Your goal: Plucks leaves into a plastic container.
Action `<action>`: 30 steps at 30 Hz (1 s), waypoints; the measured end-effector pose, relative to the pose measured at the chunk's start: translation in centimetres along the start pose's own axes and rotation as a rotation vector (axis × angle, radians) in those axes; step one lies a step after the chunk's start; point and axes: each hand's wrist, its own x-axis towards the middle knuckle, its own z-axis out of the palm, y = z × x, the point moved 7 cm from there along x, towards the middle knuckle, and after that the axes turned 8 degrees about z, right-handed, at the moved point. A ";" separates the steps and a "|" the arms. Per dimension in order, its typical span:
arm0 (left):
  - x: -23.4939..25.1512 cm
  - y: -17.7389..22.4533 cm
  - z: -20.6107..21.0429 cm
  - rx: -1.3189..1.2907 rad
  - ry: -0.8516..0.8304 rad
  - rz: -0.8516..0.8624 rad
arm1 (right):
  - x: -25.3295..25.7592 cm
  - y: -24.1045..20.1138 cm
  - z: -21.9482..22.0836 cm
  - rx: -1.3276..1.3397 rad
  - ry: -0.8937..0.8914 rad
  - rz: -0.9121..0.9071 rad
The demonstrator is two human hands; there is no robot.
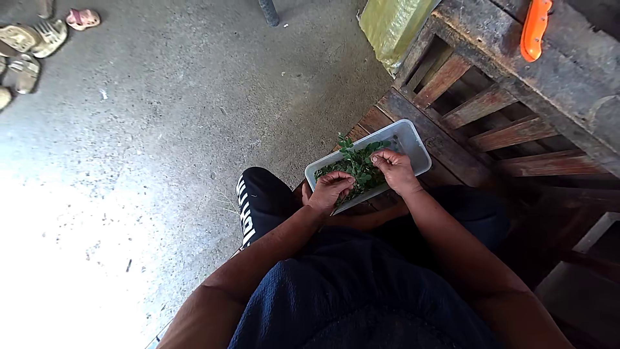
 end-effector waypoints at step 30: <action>0.4 0.7 0.2 0.256 -0.038 0.143 | -0.9 -0.1 2.3 0.046 -0.307 0.094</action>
